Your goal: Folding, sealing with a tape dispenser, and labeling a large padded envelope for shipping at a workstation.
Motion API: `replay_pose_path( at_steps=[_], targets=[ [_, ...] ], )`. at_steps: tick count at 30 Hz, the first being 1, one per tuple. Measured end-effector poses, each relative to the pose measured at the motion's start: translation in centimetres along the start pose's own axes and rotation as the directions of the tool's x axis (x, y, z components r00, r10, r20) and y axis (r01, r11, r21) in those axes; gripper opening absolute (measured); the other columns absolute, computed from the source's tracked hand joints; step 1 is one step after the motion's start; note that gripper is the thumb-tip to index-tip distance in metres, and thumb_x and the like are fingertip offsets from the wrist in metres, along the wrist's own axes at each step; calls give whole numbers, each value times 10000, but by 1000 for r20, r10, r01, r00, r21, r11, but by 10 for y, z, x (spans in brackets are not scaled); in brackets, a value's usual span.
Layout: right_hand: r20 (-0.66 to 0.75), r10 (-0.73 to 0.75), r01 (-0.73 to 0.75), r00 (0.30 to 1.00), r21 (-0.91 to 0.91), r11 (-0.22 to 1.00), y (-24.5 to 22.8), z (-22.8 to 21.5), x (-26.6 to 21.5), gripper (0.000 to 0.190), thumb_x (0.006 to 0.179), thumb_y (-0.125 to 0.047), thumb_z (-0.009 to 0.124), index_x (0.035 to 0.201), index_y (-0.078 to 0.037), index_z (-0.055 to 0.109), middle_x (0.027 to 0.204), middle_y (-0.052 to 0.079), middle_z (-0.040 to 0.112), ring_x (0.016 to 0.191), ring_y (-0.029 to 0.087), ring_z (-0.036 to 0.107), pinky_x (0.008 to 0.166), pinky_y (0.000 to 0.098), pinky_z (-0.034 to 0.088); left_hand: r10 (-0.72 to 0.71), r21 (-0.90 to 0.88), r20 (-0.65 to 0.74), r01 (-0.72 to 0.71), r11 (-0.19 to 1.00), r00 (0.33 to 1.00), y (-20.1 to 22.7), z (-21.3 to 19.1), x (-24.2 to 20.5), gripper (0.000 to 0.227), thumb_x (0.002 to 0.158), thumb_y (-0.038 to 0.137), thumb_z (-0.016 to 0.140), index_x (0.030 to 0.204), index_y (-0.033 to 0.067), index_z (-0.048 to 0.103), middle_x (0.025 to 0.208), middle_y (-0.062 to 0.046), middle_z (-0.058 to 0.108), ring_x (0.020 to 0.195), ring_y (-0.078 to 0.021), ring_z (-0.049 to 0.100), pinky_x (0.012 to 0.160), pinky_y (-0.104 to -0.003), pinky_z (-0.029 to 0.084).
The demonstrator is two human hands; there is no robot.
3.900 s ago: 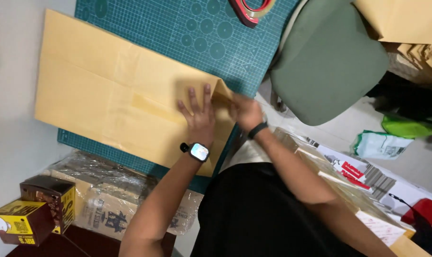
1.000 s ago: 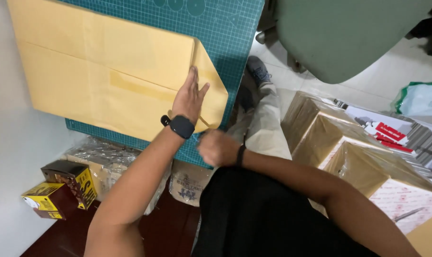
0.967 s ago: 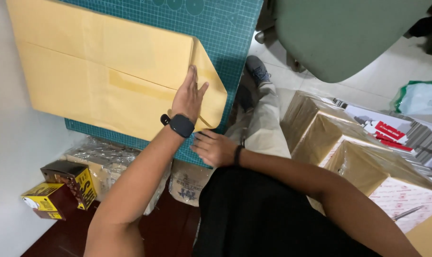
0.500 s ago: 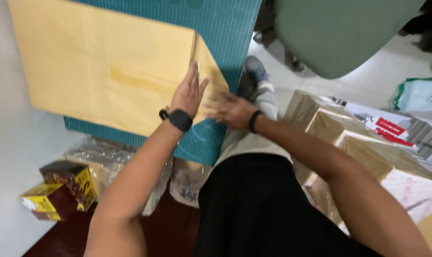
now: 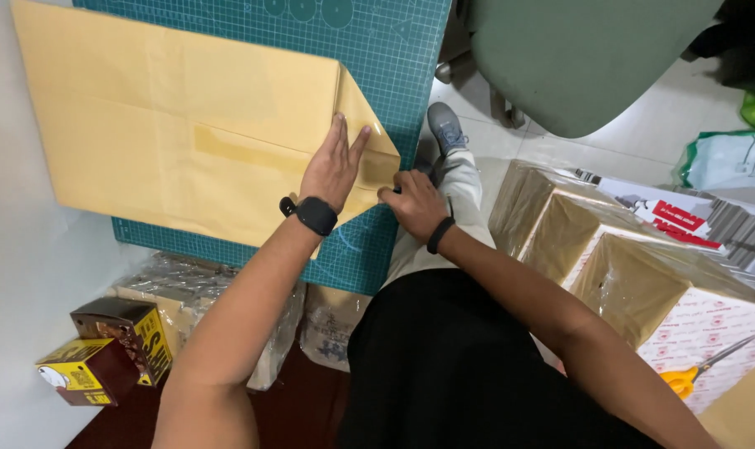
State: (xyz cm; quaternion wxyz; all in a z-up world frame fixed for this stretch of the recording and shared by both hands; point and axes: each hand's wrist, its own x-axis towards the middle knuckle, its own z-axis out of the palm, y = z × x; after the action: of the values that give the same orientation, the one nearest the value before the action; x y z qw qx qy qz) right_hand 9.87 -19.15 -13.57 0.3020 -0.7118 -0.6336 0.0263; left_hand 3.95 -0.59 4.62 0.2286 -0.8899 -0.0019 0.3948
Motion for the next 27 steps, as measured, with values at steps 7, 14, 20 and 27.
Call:
replay_pose_path(
  at_steps=[7,14,20,27],
  targets=[
    [37,580,-500,814,554,666,-53,-10,13,159,1003,-322,701,987,-167,738,1247,98,489,1256,359,571,1009,425,517,-4,14,12,3,1000,1000,0,2,2,642,1085,176,310,1661,23,70,1552,-221,488,1516,-361,333,1290,-601,-20],
    [534,817,-586,218,741,-328,-95,-19,53,233,845,-76,809,1068,-23,766,827,52,727,719,102,701,668,254,594,-32,1,4,32,999,999,7,12,9,711,1067,191,311,1652,-15,-35,1578,-212,456,1530,-345,311,1291,-570,-46],
    [682,710,-358,177,716,-599,-122,1,58,121,951,-39,688,1010,-17,584,843,83,674,674,167,713,727,388,666,-45,-53,-28,44,998,999,9,16,10,702,1067,181,309,1672,48,-22,1581,-182,466,1526,-318,331,1295,-510,-17],
    [725,667,-339,174,680,-650,-132,-16,79,140,963,-13,641,1023,-14,515,869,89,622,691,149,681,794,433,656,22,-248,-224,-79,966,974,-3,27,16,1057,892,283,692,1689,246,-2,1743,-141,-31,1553,-386,212,1310,-525,-6]
  ],
)
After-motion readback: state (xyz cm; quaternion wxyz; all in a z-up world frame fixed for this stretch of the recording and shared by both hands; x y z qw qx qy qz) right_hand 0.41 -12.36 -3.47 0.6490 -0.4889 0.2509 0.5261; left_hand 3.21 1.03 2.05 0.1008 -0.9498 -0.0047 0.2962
